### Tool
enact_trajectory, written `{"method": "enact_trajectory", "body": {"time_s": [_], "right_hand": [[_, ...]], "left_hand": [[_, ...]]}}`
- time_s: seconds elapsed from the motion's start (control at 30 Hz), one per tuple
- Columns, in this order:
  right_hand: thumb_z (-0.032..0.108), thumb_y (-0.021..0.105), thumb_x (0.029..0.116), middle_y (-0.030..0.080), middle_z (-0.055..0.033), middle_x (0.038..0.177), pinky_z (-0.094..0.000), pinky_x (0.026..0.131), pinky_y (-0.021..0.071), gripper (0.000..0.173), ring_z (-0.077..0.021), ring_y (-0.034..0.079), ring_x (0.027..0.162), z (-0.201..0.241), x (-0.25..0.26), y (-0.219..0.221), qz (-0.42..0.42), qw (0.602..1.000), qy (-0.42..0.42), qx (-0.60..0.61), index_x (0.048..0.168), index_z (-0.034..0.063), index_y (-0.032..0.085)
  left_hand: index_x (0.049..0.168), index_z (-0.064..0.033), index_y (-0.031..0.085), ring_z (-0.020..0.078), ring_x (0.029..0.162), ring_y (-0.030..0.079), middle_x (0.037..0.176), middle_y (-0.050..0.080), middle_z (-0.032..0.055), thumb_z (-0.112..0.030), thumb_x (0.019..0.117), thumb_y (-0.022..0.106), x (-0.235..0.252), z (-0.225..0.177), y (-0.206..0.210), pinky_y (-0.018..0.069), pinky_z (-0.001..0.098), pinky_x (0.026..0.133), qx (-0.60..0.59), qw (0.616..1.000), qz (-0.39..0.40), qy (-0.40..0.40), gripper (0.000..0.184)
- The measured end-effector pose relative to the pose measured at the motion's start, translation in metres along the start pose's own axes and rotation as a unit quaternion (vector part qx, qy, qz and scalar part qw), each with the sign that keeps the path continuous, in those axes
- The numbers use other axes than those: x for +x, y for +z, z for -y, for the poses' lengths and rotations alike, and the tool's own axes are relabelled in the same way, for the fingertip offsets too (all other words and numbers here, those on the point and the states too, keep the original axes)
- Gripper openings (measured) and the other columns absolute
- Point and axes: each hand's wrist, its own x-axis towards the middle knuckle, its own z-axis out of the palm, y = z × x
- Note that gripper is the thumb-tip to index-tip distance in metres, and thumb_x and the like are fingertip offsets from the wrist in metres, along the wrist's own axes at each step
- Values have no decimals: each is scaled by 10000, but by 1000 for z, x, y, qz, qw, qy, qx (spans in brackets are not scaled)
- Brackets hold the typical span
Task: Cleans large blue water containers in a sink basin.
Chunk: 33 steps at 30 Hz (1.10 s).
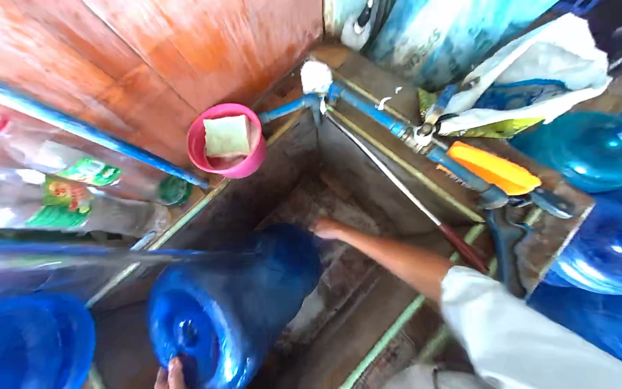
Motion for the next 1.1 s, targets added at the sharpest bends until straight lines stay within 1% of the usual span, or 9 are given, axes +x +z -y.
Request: {"method": "enact_trajectory", "body": {"time_s": [0.13,0.27,0.4,0.5,0.63,0.7,0.8,0.93,1.1], "right_hand": [[321,561,1054,617,-268,1344,-698,1009,463,423,-469,610,1220,5,-114,-109,-298,932,-102,-178,1357,33,623],[445,549,1050,465,-454,1383,-807,949,390,644,-642,488,1255,-20,-155,-212,-463,852,23,-244,1306,-146,563],[453,569,1038,528,-433,1347,-731,1029,394,668,-568,501,1309,-15,-134,-218,-436,866,125,-210,1219,-189,596],[177,659,979,509,-412,1380,-740,1038,379,466,-572,490,1310,7,-125,-195,-430,879,47,-200,1286,-162,566],[228,567,1065,461,-333,1498,-702,1108,342,495,-524,455,1375,14,-145,-206,-320,915,-91,-229,1476,-37,489],[218,538,1063,464,-325,1498,-708,1092,362,493,-519,466,1371,-1,-173,-225,-355,900,-74,-241,1486,-26,477],[141,535,1039,605,-357,1285,-727,1011,412,339,-536,564,1244,-31,-215,-241,-350,891,-14,-288,1257,-106,616],[179,546,1071,656,-274,1263,-630,1073,420,324,-438,605,1231,-26,-240,-175,-187,935,-78,-291,1296,-32,644],[242,643,1024,503,-230,1499,-604,1097,429,489,-405,540,1337,-3,-186,-74,-193,916,-235,-261,1460,45,542]], "left_hand": [[1559,-17,281,211,1167,613,1408,520,219,-257,1050,534,-27,-36,39,540,396,971,-84,995,-46,-19,618],[1586,-31,240,286,1190,614,1447,489,269,-210,1025,610,-44,-55,60,538,450,971,-121,992,-39,-26,695],[1609,-43,209,410,1287,536,1482,424,337,-250,1002,666,-49,-64,79,480,544,1034,-113,992,-41,-34,788],[1614,-47,205,453,1339,472,1516,365,358,-278,987,692,-50,-68,87,434,567,1071,-90,994,-45,-35,827],[1584,41,216,433,1383,452,1518,384,354,-240,973,710,-54,-72,94,409,523,1129,-54,997,-46,9,834],[1582,56,206,391,1405,450,1533,392,327,-240,978,703,-55,-74,99,398,483,1150,-35,998,-42,29,836],[1600,43,150,395,1465,370,1591,312,318,-272,988,687,-57,-80,108,332,484,1195,2,999,-30,39,873],[1583,60,176,452,1368,458,1507,372,380,-231,910,779,-70,-96,130,422,519,1117,5,996,19,87,950],[1595,-29,286,404,1397,458,1552,379,306,-243,959,733,-31,-120,119,405,535,1134,127,951,230,161,807]]}}
